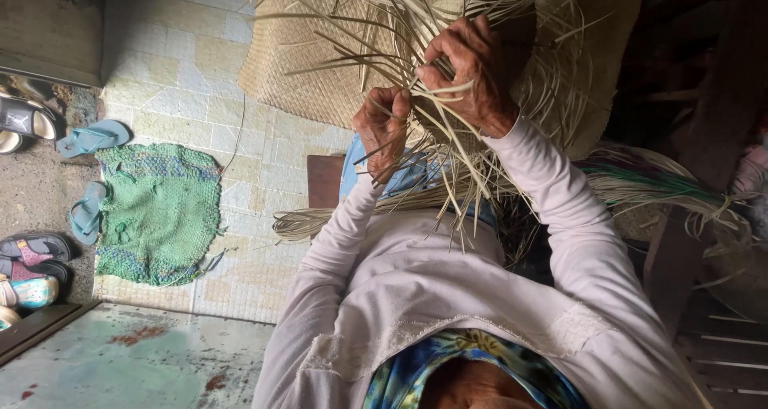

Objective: The person is weaving dried plant fibers to create the sides of a hat, using their hands to tuck and cross the strands.

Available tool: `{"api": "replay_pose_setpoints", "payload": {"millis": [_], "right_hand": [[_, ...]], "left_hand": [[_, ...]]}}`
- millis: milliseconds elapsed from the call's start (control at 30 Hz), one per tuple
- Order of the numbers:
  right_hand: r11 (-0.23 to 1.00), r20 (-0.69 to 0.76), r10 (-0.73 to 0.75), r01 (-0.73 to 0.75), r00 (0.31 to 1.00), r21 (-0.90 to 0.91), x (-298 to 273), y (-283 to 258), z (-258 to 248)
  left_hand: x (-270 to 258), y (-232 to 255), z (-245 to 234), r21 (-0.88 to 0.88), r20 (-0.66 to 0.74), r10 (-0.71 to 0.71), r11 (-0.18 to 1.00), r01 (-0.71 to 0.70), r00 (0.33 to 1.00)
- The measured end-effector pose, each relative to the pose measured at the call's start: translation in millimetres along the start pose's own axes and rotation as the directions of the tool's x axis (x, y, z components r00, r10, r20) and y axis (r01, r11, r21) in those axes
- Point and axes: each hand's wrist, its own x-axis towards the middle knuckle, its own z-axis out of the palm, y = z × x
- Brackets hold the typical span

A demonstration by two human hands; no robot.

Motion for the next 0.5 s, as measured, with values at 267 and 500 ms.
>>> {"api": "replay_pose_setpoints", "payload": {"millis": [267,500], "right_hand": [[0.997,0.11,0.053,-0.047,0.993,-0.057,-7.7,0.5,0.3],[0.984,0.069,-0.151,0.156,0.986,-0.084,-1.1,-1.4,-4.4]], "left_hand": [[-0.2,1.2,-0.8,-0.012,-0.019,-0.03,0.999,0.03,0.999],[0.3,-3.3,0.0,-0.069,-0.014,-0.05,0.996,0.049,0.999]]}}
